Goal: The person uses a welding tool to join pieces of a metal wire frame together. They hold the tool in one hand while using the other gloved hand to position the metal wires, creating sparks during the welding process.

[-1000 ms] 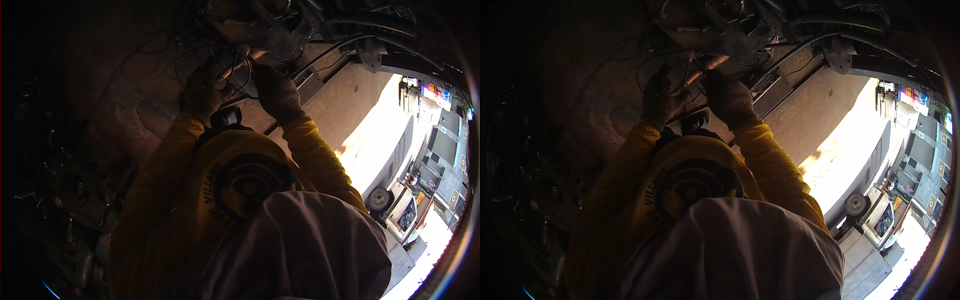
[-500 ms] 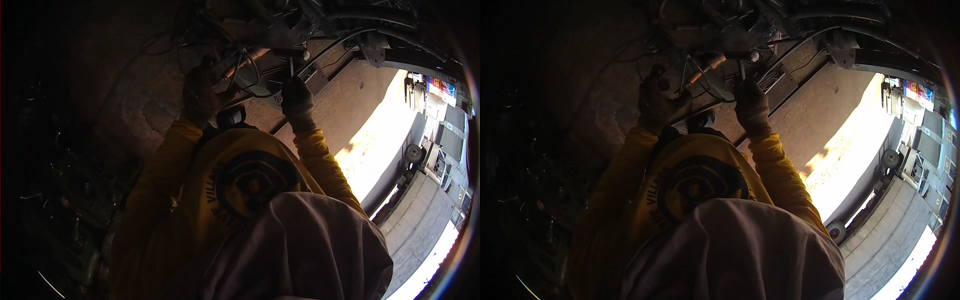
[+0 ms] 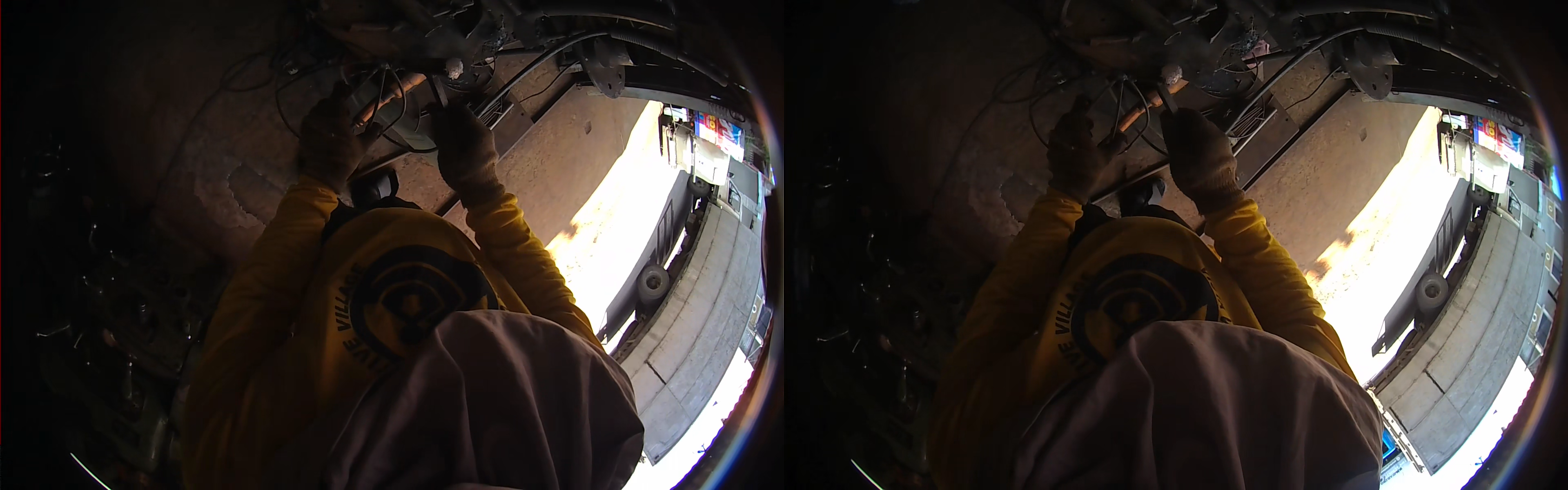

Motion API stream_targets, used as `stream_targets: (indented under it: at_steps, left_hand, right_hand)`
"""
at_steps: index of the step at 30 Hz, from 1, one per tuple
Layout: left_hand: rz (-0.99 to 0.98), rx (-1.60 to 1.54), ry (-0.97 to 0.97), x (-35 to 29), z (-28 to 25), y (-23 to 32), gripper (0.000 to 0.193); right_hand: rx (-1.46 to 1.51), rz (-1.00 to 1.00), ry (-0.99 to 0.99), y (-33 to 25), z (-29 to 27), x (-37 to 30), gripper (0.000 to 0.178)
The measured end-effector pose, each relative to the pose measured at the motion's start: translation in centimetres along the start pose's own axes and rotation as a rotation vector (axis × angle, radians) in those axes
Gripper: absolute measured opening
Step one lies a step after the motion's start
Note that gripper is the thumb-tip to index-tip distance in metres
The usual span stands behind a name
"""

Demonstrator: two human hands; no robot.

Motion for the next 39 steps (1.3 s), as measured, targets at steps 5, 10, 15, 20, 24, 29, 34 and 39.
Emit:
stream_targets:
  at_steps: [5, 10, 15, 20, 24, 29, 34, 39]
  left_hand:
    - [0.011, -0.021, 0.000, 0.8, 0.9, 0.4, 0.089]
    - [-0.042, -0.002, -0.039, 1.2, 1.0, 0.5, 0.085]
    - [-0.149, -0.017, -0.111, 1.3, 1.2, 0.1, 0.082]
    - [-0.173, 0.024, -0.116, 1.0, 1.4, 0.3, 0.082]
    - [-0.199, 0.010, -0.157, 1.3, 1.2, 0.4, 0.082]
    - [-0.209, 0.027, -0.178, 1.3, 1.1, 0.4, 0.082]
    - [-0.186, 0.009, -0.157, 0.9, 1.2, 0.3, 0.082]
    - [-0.146, -0.040, -0.145, 1.2, 1.0, 0.2, 0.078]
  right_hand:
    - [-0.147, -0.086, 0.008, -1.0, -0.2, 2.8, 0.026]
    - [-0.229, 0.000, -0.246, -0.2, 0.4, 4.1, 0.019]
    - [-0.217, -0.086, -0.138, -1.3, -1.8, 5.8, 0.015]
    - [-0.161, -0.009, -0.217, -0.4, -0.8, 5.7, 0.015]
    - [-0.212, -0.006, -0.191, -0.4, -1.1, 5.5, 0.014]
    - [-0.226, -0.093, -0.174, -0.3, -1.3, 5.0, 0.015]
    - [-0.258, 0.001, -0.369, 0.1, -0.1, 5.2, 0.040]
    - [-0.146, 0.044, -0.307, -0.5, -0.4, 4.6, 0.034]
Point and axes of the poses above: each hand's wrist, its own x-axis towards the middle knuckle, its own z-axis out of the palm, y = z × x, the point moved 4 cm from there along x, towards the middle knuckle, and after that the axes turned 13 degrees about -x, right-handed, at the moved point
